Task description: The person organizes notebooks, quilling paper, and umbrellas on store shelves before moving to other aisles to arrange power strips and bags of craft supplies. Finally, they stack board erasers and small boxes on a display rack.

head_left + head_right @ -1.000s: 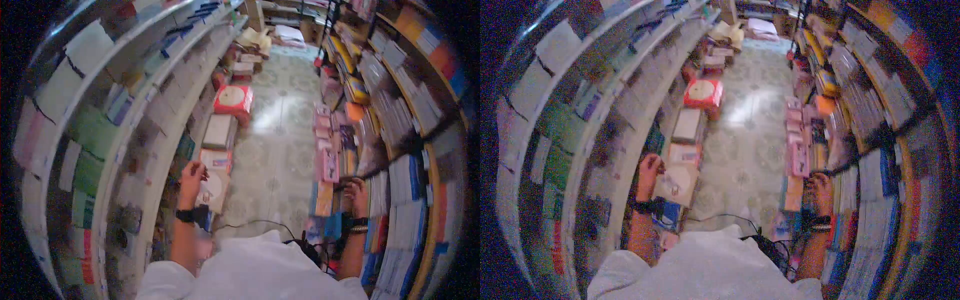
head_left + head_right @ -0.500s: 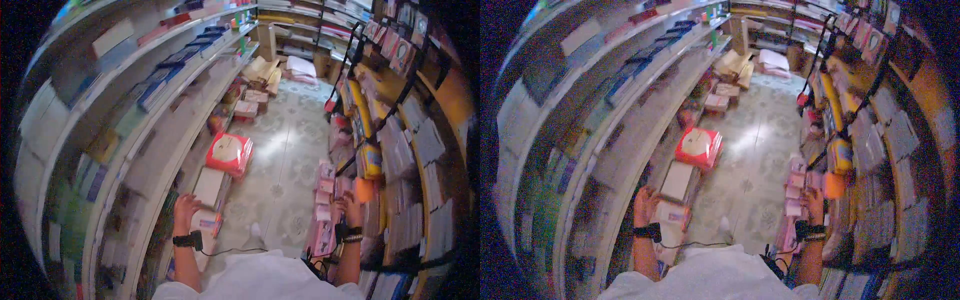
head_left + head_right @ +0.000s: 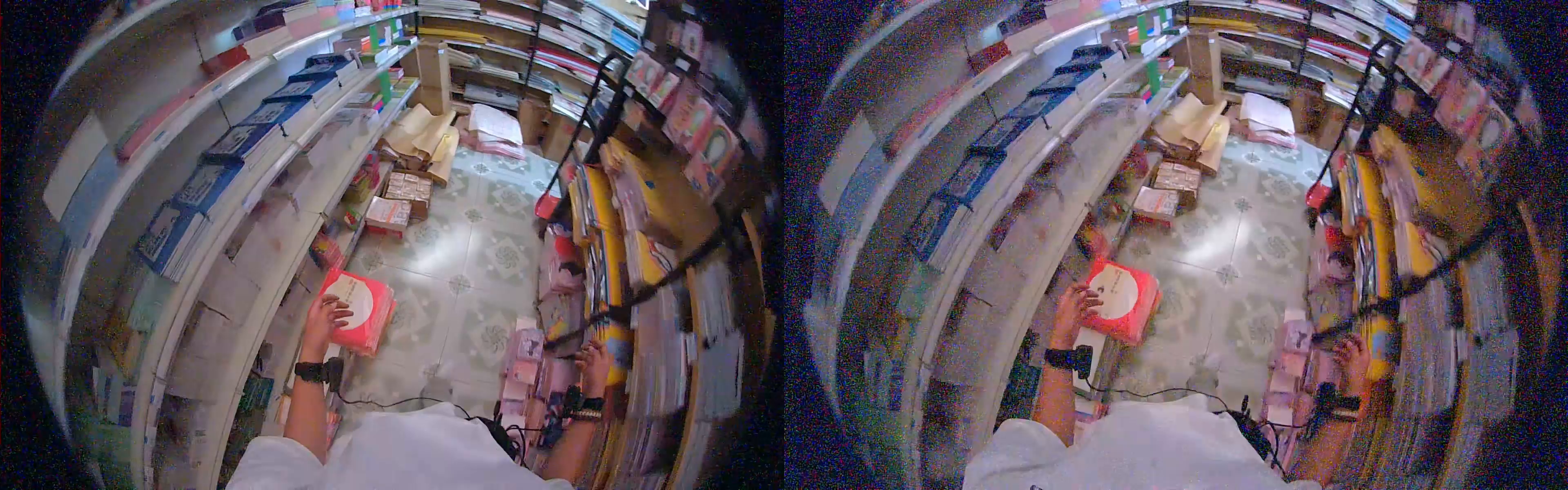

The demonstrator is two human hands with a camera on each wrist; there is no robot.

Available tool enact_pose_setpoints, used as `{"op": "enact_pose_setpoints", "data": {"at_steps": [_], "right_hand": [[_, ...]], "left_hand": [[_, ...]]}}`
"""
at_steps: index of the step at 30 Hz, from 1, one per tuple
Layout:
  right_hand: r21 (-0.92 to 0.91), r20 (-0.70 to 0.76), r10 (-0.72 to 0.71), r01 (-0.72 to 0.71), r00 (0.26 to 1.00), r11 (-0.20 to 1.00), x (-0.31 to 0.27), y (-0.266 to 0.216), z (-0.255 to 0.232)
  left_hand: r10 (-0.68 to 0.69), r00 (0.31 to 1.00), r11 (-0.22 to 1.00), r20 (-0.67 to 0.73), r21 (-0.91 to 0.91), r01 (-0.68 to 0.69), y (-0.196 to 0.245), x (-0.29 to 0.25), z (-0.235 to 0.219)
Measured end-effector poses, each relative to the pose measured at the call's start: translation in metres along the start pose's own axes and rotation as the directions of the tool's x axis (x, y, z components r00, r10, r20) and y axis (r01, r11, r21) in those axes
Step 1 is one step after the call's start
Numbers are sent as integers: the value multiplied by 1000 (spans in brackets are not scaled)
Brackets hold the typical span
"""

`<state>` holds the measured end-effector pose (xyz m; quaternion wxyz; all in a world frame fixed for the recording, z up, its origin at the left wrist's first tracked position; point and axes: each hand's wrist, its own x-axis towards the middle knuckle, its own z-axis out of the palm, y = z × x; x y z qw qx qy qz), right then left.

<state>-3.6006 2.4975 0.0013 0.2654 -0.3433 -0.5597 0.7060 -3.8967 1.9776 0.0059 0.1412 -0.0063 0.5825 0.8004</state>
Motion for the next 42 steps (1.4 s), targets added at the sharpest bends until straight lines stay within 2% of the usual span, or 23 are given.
{"op": "enact_pose_setpoints", "data": {"at_steps": [3, 4, 6, 10, 12, 14, 15, 16, 17, 18, 19, 20, 23, 25, 26, 29, 33, 34, 35, 37, 38, 40, 42], "right_hand": [[46, 1, 6, -6, 1000, 999, 73, -10, 41], [-311, 264, -251, 329, 931, 892, 119, 8, 31], [52, 142, -37, 30, 989, 998, 165, -21, 86], [-97, 169, -38, 55, 985, 994, 235, -66, 175], [-159, 156, -97, 122, 983, 980, 272, -71, 199], [-213, 116, -142, 165, 983, 963, 312, -68, 200], [-195, 73, -156, 167, 985, 966, 331, -60, 194], [-184, 22, -153, 154, 988, 971, 335, -52, 186], [-181, -50, -151, 139, 987, 974, 329, -53, 184], [-130, -158, -57, 36, 986, 991, 321, -65, 183], [-60, -258, 40, -58, 965, 997, 320, -76, 180], [54, -294, -23, 40, 956, 998, 315, -79, 179], [-54, -466, -6, -21, 885, 998, 311, -104, 158], [-13, -546, -65, 69, 835, 998, 307, -98, 147], [6, -585, -94, 120, 806, 993, 304, -101, 142], [-12, -691, -142, 186, 709, 983, 304, -89, 116], [83, -794, -58, 203, 605, 976, 324, -60, 73], [-38, -825, -120, 157, 553, 987, 331, -43, 51], [-143, -848, -171, 93, 502, 985, 336, -26, 39], [-53, -873, -109, 129, 476, 990, 336, -51, 33], [-158, -903, -163, 46, 398, 986, 341, -55, 18], [-213, -933, -184, -64, 309, 975, 347, -57, 7], [-661, -750, -652, -172, 113, 731, 356, -76, -4]], "left_hand": [[-41, 990, 997, -132, 55, 49, 15, 44, 17], [-9, 987, 997, -161, 77, 21, 23, 53, 25], [11, 996, 1000, -85, -2, -11, 23, 95, 4], [234, 944, 924, -232, 356, -141, 23, 147, 2], [-1, 973, 998, -229, -55, -12, 7, 195, -15], [3, 975, 879, -223, 466, 104, -4, 252, -10], [-9, 986, 868, -168, 487, 91, -23, 294, -17], [-104, 994, 991, -29, 85, 106, -55, 340, -29], [-157, 979, 924, 134, -329, 193, -69, 384, -28], [-256, 967, 965, 6, -61, 256, -47, 404, 4], [-277, 958, 959, 76, -39, 280, -44, 440, 27], [-274, 945, 954, 177, -72, 290, -50, 474, 51], [-227, 934, 973, 275, 100, 207, -33, 525, 178], [2, 862, 914, 506, 348, -207, -40, 569, 223], [-50, 872, 986, 487, 161, -33, -29, 572, 264], [-321, 727, 947, 608, 226, 229, -50, 635, 336], [-228, 706, 957, 670, 290, 34, -78, 632, 421], [-174, 626, 955, 760, 286, -81, -87, 636, 431], [-341, 639, 889, 689, 457, -18, -67, 615, 460], [-417, 457, 826, 786, 538, -171, -53, 600, 495], [-416, 448, 822, 791, 538, -188, -57, 605, 512], [-483, 246, 778, 841, 540, -321, -63, 620, 531], [-512, 292, 736, 808, 588, -337, -70, 630, 555]]}}
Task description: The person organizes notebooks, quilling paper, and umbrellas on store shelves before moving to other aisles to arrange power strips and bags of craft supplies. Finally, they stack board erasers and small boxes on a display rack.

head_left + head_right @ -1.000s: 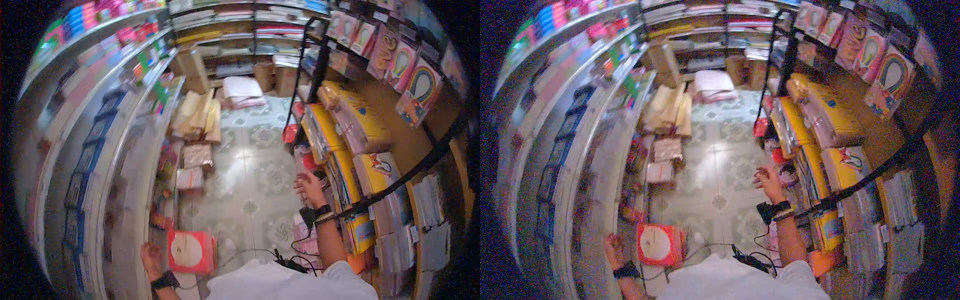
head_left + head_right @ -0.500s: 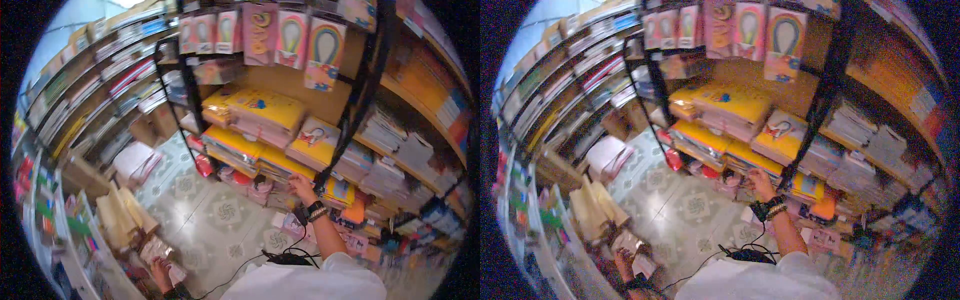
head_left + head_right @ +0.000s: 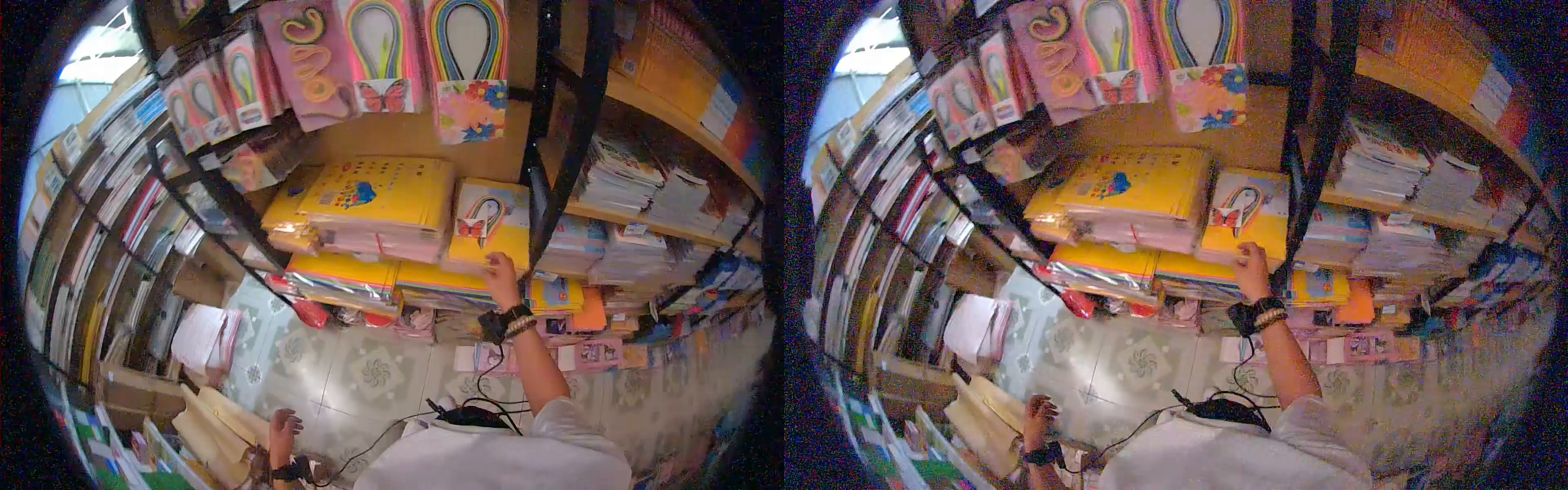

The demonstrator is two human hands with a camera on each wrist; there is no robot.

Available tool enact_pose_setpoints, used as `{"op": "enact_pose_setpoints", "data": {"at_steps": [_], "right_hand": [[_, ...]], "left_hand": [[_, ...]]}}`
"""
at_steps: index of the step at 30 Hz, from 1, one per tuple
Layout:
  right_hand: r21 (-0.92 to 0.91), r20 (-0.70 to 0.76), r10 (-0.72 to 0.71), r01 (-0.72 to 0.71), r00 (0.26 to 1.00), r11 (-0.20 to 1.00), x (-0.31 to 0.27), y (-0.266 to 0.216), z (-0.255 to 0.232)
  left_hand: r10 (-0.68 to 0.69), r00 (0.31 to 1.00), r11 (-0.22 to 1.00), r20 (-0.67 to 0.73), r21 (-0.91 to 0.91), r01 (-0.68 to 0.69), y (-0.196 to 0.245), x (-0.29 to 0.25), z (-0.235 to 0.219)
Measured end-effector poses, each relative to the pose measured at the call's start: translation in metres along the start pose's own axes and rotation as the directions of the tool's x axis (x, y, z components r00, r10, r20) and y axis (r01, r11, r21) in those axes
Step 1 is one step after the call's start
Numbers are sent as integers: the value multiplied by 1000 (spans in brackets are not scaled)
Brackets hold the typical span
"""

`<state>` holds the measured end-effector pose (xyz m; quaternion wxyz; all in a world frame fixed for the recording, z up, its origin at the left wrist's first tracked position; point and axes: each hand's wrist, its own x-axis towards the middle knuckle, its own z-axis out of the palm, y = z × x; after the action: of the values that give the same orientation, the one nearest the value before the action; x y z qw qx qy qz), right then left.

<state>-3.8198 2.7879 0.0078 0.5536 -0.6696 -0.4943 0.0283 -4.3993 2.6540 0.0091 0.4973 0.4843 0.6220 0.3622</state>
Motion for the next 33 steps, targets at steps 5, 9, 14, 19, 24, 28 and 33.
{"op": "enact_pose_setpoints", "data": {"at_steps": [5, 9, 14, 19, 24, 28, 33], "right_hand": [[-320, 108, 33, 3, 994, 947, 80, -3, 12], [-360, 149, 405, -332, 902, 872, 109, -1, 28], [-521, -195, 576, -581, 794, 625, 118, -2, 62], [-505, -130, 619, -589, 775, 631, 117, -11, 60], [-689, 98, 518, -318, 850, 652, 113, -53, 45], [-394, -220, 556, -594, 802, 701, 108, 17, 49], [-267, 60, 331, -305, 942, 914, 67, 118, 30]], "left_hand": [[30, 992, 999, 125, -26, -27, 19, 76, 16], [28, 970, 997, 241, 66, -45, 36, 139, 29], [59, 930, 998, 363, 12, -68, 51, 208, 39], [107, 914, 992, 391, 14, -122, 75, 244, 35], [83, 914, 996, 397, 5, -93, 79, 257, 40], [27, 896, 998, 443, 44, -51, 73, 269, 49], [80, 857, 991, 509, 50, -122, 87, 267, 79]]}}
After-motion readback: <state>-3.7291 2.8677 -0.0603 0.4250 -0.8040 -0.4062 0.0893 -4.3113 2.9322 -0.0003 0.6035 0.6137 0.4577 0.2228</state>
